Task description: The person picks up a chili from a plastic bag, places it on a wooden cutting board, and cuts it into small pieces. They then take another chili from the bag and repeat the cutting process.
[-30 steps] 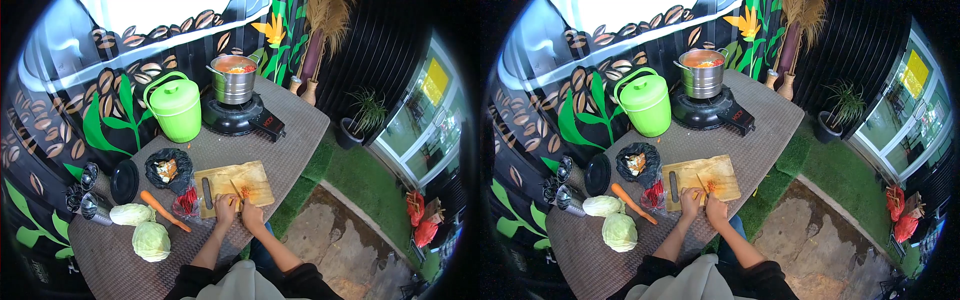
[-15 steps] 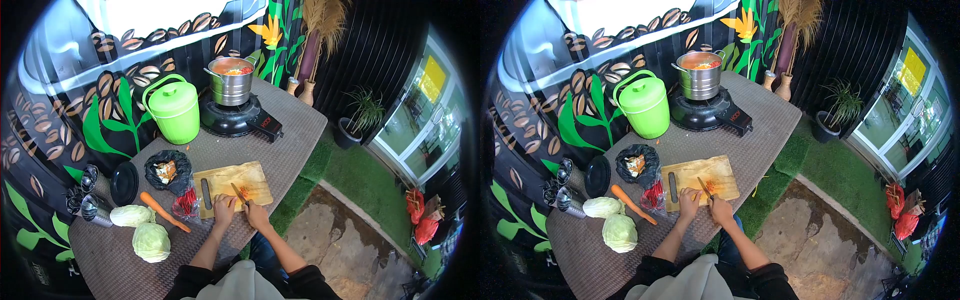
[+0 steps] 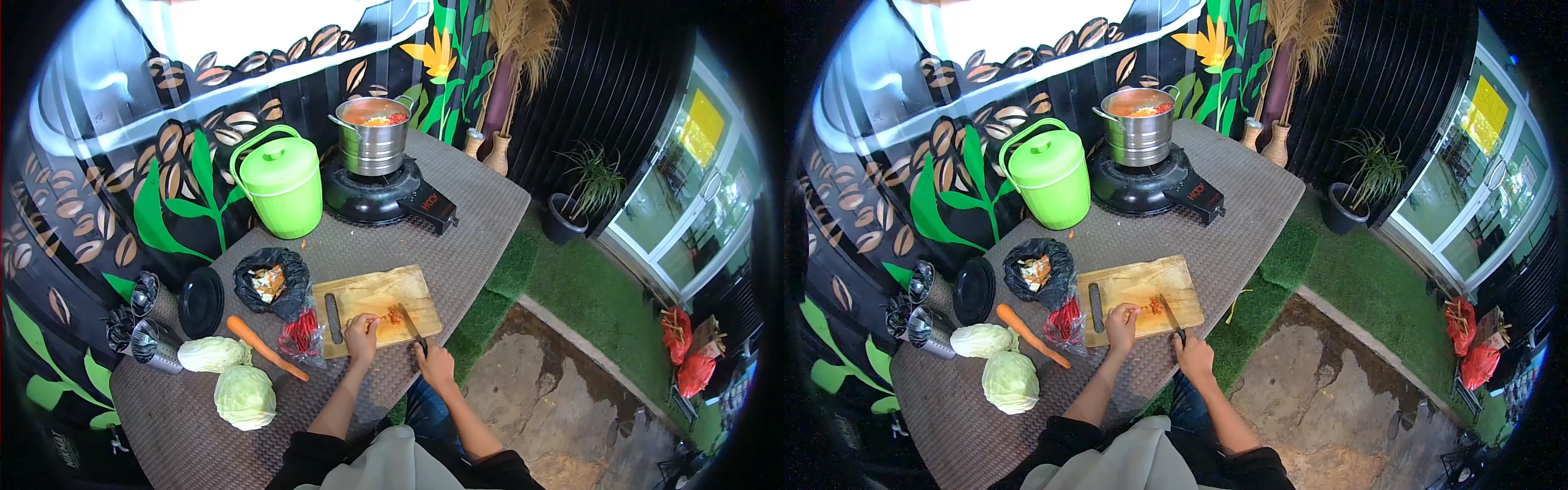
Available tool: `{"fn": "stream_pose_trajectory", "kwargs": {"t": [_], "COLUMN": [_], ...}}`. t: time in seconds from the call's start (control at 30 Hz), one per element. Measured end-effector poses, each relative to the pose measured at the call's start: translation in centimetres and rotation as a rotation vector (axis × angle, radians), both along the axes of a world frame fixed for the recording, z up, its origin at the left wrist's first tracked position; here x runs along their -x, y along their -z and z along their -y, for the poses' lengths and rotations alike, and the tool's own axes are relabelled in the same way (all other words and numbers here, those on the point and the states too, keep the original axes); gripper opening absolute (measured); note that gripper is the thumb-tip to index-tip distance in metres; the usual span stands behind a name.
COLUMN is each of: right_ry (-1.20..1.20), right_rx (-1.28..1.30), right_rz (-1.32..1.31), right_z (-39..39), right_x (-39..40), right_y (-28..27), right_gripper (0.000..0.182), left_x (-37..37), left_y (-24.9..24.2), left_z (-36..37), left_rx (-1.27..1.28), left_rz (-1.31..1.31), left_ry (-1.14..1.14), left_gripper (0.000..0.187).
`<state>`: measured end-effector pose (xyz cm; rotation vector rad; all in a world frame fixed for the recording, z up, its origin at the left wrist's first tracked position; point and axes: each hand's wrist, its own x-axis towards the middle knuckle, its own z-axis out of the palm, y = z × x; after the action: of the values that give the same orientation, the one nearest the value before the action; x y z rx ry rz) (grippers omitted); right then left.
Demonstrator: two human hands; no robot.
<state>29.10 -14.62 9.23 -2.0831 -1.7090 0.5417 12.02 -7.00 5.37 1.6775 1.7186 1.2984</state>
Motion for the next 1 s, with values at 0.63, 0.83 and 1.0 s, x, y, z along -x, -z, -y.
{"fn": "stream_pose_trajectory", "kwargs": {"t": [0.63, 0.83, 1.0], "right_ry": [-0.07, -0.144, -0.361], "right_rx": [-0.17, -0.171, -0.159], "right_rz": [-0.182, -0.365, -0.489], "right_z": [-0.8, -3.5, -6.6], "right_x": [3.7, 8.1, 12.4], "right_y": [-0.1, -2.2, -2.0], "right_gripper": [0.034, 0.036, 0.036], "left_x": [1.0, 8.6, 16.4], "left_y": [0.5, -2.7, -5.1], "left_z": [-1.1, -4.7, -6.4], "left_rx": [-0.003, -0.133, -0.112], "left_rz": [0.386, 0.811, 0.866], "left_ry": [0.014, -0.116, -0.33], "left_gripper": [0.018, 0.018, 0.015]}}
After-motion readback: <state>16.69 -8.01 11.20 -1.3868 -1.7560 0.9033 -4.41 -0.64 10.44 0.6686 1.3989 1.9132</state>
